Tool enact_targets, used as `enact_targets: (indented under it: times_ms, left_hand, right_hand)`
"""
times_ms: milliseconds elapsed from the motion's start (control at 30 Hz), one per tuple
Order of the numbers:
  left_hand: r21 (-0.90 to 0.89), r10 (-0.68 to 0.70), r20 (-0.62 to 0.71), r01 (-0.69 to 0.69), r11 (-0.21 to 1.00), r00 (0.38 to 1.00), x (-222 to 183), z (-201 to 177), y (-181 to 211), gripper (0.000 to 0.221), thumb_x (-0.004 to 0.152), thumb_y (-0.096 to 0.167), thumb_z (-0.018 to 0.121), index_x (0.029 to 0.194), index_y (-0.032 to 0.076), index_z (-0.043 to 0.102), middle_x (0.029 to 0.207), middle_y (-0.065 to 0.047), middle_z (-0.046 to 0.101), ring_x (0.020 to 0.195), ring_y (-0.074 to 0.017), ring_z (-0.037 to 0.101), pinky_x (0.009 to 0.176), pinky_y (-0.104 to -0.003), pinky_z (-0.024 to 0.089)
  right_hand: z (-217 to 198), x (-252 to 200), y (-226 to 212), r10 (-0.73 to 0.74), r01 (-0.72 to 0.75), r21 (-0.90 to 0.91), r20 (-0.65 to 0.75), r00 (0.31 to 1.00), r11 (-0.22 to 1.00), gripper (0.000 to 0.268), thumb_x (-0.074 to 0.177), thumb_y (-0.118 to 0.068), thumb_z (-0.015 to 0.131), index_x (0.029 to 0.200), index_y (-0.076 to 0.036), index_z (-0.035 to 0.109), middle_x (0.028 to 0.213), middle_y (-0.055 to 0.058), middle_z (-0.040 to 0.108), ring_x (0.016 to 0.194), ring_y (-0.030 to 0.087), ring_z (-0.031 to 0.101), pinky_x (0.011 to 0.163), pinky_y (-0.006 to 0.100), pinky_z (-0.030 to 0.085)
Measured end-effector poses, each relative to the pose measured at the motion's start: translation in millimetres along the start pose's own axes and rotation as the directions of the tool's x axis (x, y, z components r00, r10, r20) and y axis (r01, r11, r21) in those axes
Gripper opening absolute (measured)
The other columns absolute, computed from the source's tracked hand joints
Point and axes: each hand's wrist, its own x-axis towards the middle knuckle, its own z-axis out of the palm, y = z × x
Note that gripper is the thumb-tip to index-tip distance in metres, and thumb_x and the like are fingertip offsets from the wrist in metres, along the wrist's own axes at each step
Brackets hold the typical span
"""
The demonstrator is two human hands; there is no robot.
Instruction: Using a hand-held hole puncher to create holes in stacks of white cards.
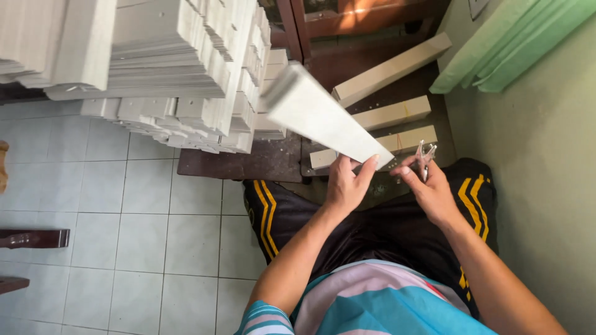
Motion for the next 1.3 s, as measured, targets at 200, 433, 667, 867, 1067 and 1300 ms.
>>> enact_targets:
  times_ms: [200, 433, 667, 867, 1067, 1300]
  left_hand:
    - [-0.333, 0.051, -0.119, -0.088, 0.939, 0.992, -9, 17, 26, 0.059, 0.093, 0.010, 0.070, 0.139, -0.013, 0.040, 0.136, -0.024, 0.051, 0.124, -0.0368, 0.057, 0.095, -0.044, 0.057]
    - [-0.429, 0.048, -0.207, -0.134, 0.893, 0.977, 3, -10, 99, 0.070, 0.093, 0.009, 0.068, 0.151, -0.003, 0.031, 0.146, -0.015, 0.044, 0.135, -0.0264, 0.048, 0.112, -0.046, 0.046]
    - [-0.133, 0.123, 0.134, -0.105, 0.986, 0.983, -27, -68, 165, 0.028, 0.096, 0.015, 0.067, 0.120, 0.001, 0.060, 0.103, -0.009, 0.066, 0.088, -0.0183, 0.067, 0.081, -0.036, 0.058]
    - [0.757, 0.669, 0.277, -0.586, 0.290, 0.690, -58, -100, 206, 0.026, 0.099, 0.030, 0.070, 0.115, 0.011, 0.063, 0.114, -0.013, 0.068, 0.099, -0.0311, 0.065, 0.082, -0.047, 0.055]
    - [0.931, 0.400, 0.177, -0.284, 0.228, 0.900, -41, -122, 172, 0.090, 0.087, 0.038, 0.088, 0.150, 0.004, 0.034, 0.134, -0.019, 0.059, 0.119, -0.0318, 0.062, 0.100, -0.049, 0.053]
    - [0.816, 0.283, 0.078, -0.224, 0.533, 0.956, 0, -156, 226, 0.063, 0.082, 0.021, 0.082, 0.136, 0.008, 0.053, 0.117, -0.013, 0.069, 0.092, -0.0314, 0.069, 0.068, -0.042, 0.057]
  right_hand:
    - [45, -7, -79, -0.098, 0.022, 0.660, 0.079, 0.992, 0.751, 0.029, 0.095, -0.017, 0.070, 0.117, -0.003, 0.057, 0.105, 0.011, 0.070, 0.096, 0.024, 0.072, 0.089, 0.049, 0.063]
    - [51, 11, -96, -0.141, 0.073, 0.731, 0.032, 0.989, 0.679, 0.029, 0.091, -0.007, 0.073, 0.116, -0.002, 0.061, 0.100, 0.010, 0.071, 0.089, 0.025, 0.074, 0.083, 0.046, 0.064]
    - [14, 15, -164, -0.308, 0.151, 0.631, 0.147, 0.940, 0.761, 0.025, 0.090, -0.007, 0.074, 0.110, -0.002, 0.060, 0.088, 0.009, 0.069, 0.074, 0.020, 0.074, 0.070, 0.033, 0.068]
    - [-8, 14, -195, -0.275, 0.149, 0.448, 0.231, 0.933, 0.881, 0.023, 0.090, -0.011, 0.073, 0.105, 0.000, 0.060, 0.091, 0.010, 0.070, 0.077, 0.021, 0.072, 0.070, 0.032, 0.069]
    - [-6, 10, -219, -0.300, 0.142, 0.449, 0.304, 0.904, 0.882, 0.026, 0.088, -0.010, 0.074, 0.109, -0.001, 0.061, 0.090, 0.011, 0.072, 0.074, 0.020, 0.072, 0.069, 0.031, 0.068]
    - [-2, 14, -242, -0.368, 0.233, 0.382, 0.330, 0.869, 0.894, 0.063, 0.093, -0.041, 0.061, 0.136, 0.002, 0.047, 0.121, 0.014, 0.063, 0.069, 0.026, 0.071, 0.060, 0.031, 0.058]
